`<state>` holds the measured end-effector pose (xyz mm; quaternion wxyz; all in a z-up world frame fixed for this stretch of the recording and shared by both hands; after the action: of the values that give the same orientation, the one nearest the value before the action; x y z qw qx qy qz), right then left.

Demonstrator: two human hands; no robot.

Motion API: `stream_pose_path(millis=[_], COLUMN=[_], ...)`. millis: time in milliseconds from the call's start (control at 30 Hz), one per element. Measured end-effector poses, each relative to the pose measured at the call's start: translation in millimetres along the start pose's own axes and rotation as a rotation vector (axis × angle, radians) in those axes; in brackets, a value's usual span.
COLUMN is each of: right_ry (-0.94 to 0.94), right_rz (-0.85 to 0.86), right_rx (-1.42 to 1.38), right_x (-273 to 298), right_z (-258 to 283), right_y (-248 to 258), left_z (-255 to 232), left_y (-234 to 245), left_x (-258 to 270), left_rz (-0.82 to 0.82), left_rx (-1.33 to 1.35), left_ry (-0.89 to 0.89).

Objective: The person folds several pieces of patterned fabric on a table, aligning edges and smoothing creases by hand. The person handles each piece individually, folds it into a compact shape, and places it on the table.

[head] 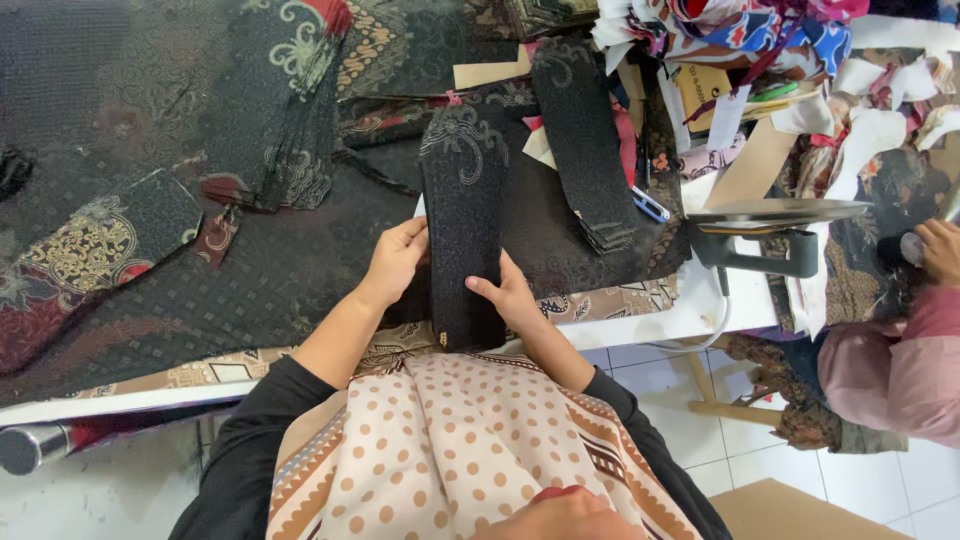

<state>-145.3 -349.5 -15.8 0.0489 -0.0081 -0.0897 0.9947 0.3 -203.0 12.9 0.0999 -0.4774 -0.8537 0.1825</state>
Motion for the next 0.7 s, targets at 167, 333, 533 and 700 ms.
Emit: stream_pose_path(millis=[167, 333, 533, 700], right_ry=[0.02, 0.145, 0.083, -0.051], right_rz=[0.009, -0.171, -0.062, -0.136], right_rx=[0.154, 0.678, 0.833, 0.522], right_x=[-1, 7, 2, -2], right_z=[0, 22, 51, 50], right_y=[2, -18, -40, -25], left_z=[3, 11, 22, 51], left_y=[11, 13, -5, -18], left_x=[1, -2, -16, -38], left_rz=[-0.092, -0.17, -0.149, -0.109], left_rx=[-0.349, -0.38, -0.412, -0.13], left_ry=[-0.017, -0.063, -0.15, 0.007])
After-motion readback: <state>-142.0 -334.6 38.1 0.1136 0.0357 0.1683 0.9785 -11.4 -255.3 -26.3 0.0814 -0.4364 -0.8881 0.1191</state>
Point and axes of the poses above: each hand's wrist, its own x-axis away from the middle knuckle, its own y-axis out of the back of the hand, z = x × y, the point moved 3 cm from there along -x, towards the middle knuckle, and after that the axes turned 12 degrees about z, right-handed, at the moved point
